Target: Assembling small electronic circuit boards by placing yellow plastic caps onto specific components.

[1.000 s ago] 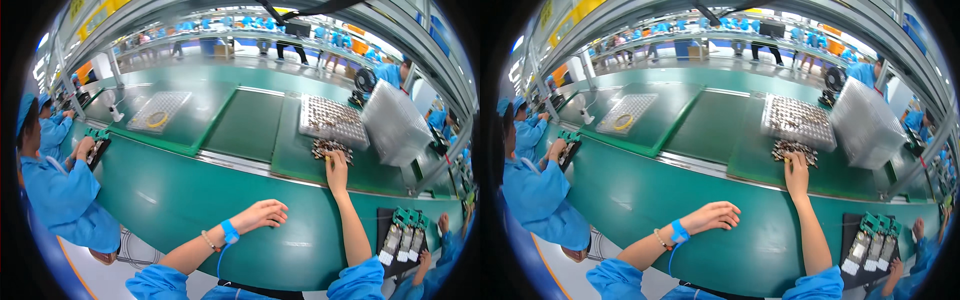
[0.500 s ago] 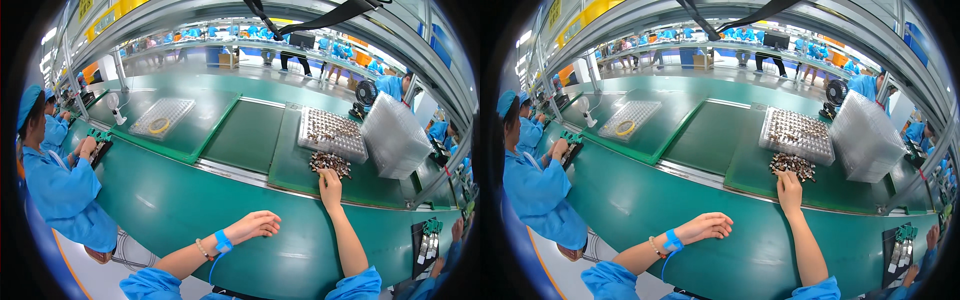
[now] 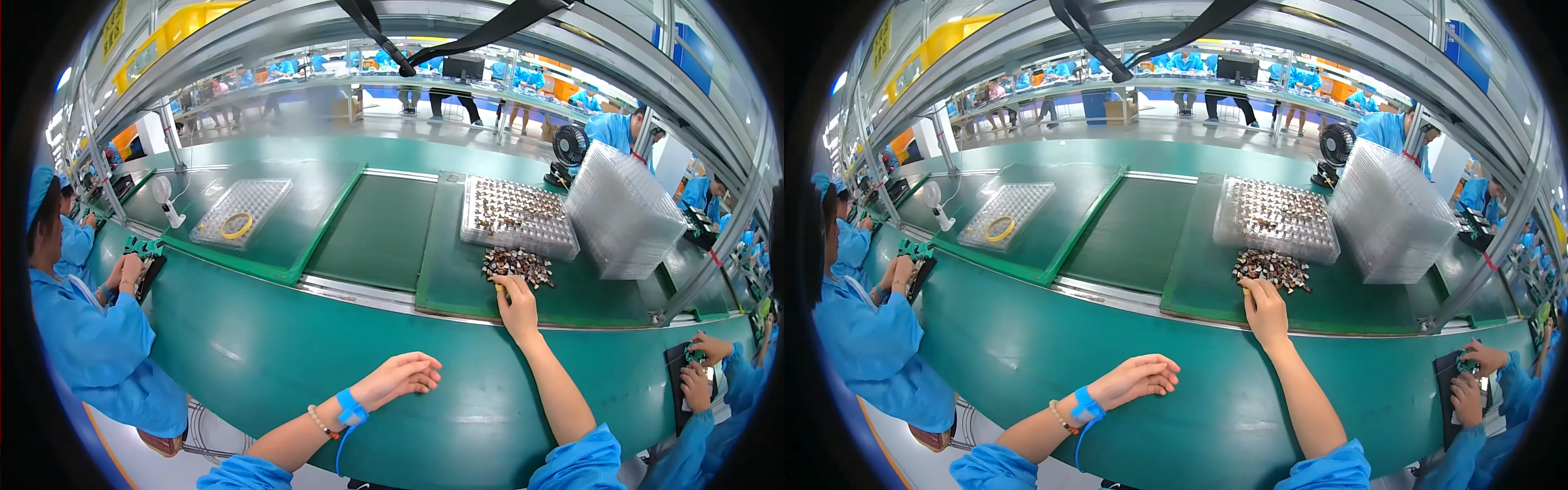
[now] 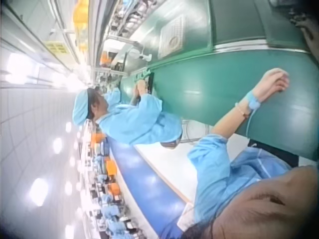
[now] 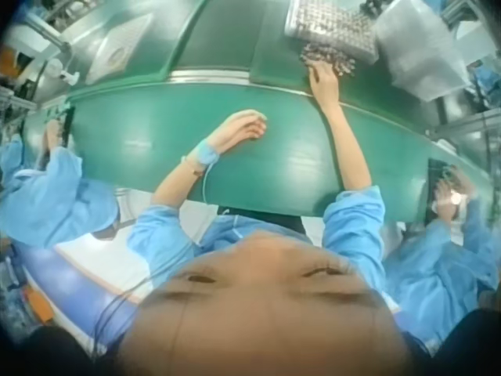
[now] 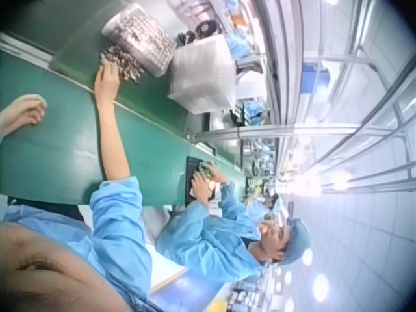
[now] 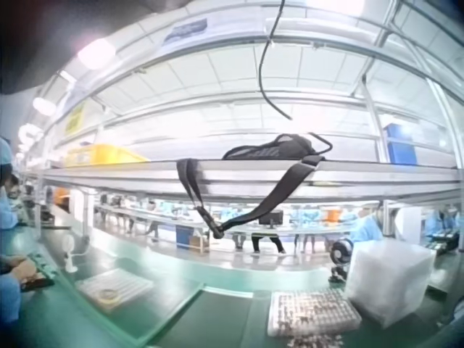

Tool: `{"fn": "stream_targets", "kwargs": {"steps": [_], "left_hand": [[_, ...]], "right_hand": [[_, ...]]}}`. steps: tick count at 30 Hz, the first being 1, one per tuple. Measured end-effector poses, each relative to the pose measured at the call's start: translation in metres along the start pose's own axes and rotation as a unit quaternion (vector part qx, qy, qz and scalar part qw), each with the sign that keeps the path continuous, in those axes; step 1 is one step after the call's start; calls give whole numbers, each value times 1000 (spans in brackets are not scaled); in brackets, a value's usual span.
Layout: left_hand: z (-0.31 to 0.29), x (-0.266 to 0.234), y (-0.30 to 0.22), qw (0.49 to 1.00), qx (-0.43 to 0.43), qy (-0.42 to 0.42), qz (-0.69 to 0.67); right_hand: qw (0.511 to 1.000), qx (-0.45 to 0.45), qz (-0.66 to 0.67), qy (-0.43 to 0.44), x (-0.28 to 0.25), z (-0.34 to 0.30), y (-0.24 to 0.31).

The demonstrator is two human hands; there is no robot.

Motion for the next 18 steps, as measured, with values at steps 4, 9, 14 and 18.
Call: {"fn": "stream_targets", "kwargs": {"steps": [4,9,14,18], "left_hand": [[0,0,0,1000,0,-4,-3],[-1,1,0,1000,1,1,-10],[-2,1,-1,1000,3,0,-2],[-1,1,-1,1000,3,1,-13]], "right_hand": [[1000,10,-6,0,-2,1,3],[1000,-7,-12,-4,-3,1,3],[1000,-18,-12,-15,-3,2,5],[999,-21,-22,-16,-3,1,4]]}}
Point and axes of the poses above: each hand's wrist, its own z-axis towards the middle knuckle, its own x-axis out of the palm, y = z × x, the point moved 4 cm from there along z, towards the middle knuckle, and after that the axes turned 9 degrees about -z, right-handed, at the moved point
